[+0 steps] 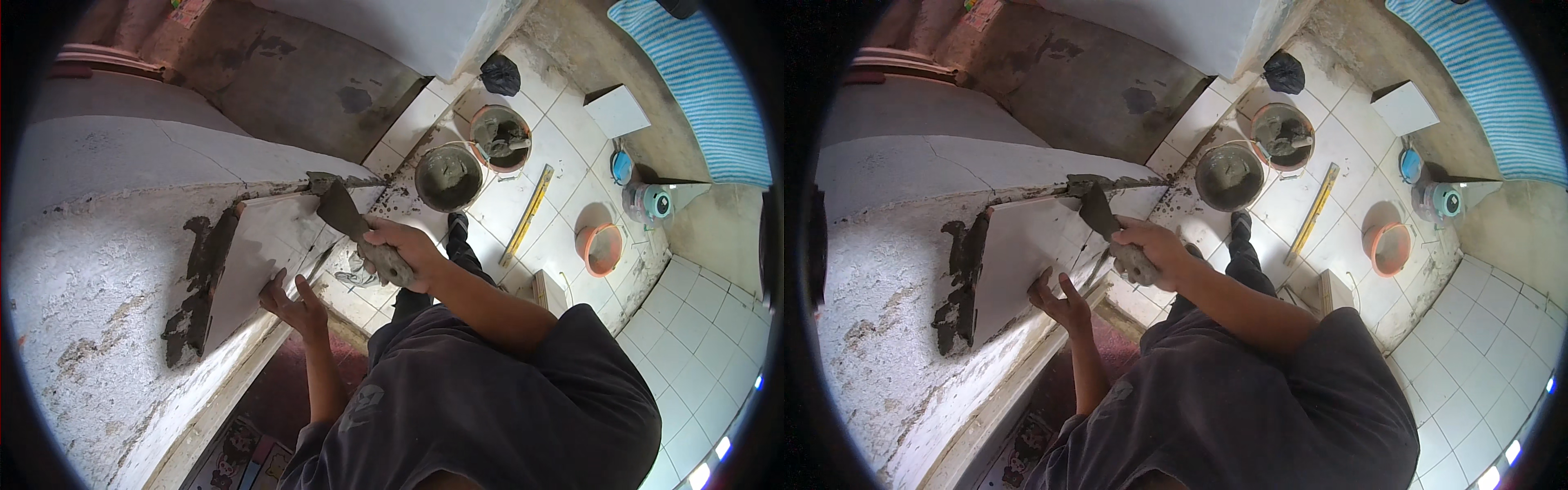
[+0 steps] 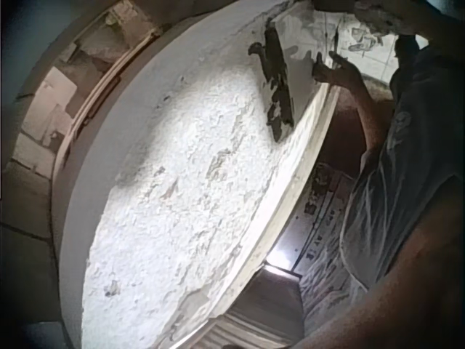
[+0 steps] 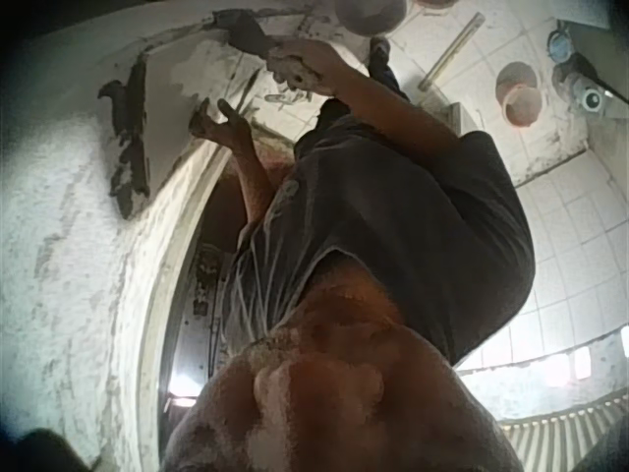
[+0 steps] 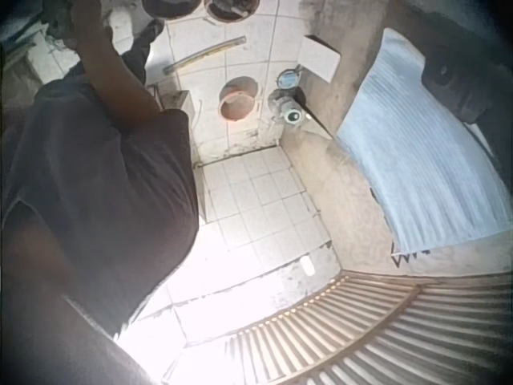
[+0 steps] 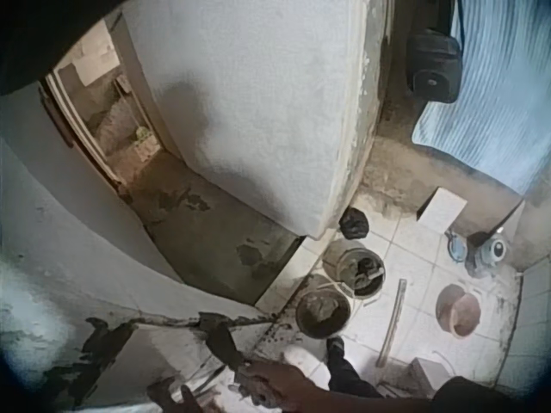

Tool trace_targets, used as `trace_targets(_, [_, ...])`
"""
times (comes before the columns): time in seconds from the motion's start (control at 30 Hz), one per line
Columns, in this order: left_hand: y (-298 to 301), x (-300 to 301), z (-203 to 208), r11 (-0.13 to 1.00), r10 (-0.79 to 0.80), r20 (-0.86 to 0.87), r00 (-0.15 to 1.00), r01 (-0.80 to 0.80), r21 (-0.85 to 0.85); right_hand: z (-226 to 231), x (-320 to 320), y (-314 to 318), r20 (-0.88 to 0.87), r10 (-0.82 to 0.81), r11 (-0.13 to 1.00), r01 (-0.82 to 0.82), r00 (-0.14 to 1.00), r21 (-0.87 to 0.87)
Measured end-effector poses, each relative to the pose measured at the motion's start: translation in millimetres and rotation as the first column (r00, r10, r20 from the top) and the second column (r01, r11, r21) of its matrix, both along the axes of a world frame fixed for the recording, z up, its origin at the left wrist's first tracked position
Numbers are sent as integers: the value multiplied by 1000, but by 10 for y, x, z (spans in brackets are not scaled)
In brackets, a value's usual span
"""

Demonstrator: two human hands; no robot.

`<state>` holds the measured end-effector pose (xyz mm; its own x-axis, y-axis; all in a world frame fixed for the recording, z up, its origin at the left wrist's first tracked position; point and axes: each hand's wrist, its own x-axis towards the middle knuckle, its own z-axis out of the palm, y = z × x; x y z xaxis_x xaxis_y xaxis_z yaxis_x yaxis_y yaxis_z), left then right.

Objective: The person applies mortar to the back of a tile using a trowel, presses the tile onto the wall structure, checks its alignment with a spirit level, and finishes the edges with more mortar using the trowel.

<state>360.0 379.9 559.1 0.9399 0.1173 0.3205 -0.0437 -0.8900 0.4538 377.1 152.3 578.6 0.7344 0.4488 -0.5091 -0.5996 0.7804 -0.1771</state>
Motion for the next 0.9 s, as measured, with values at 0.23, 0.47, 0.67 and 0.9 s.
trace_targets(0.23, [35, -15, 5, 1000, -13, 12, 1000, 13, 22, -27, -110, -155, 65, 58, 958, -38, 996, -283])
trace_targets(0.47, [17, -2, 8, 997, -16, 20, 1000, 15, 71, -1040, 198, -330, 97, 51, 856, 6, 994, -517])
trace_targets(0.67, [-4, 1, 15, 996, 7, 11, 1000, -8, 89, -1497, 318, -173, -8, 65, 933, -63, 998, -354])
trace_targets(0.9, [-13, 2, 5, 997, 22, 10, 1000, -22, 71, -1040, 250, -170, 18, 81, 987, -77, 997, -139])
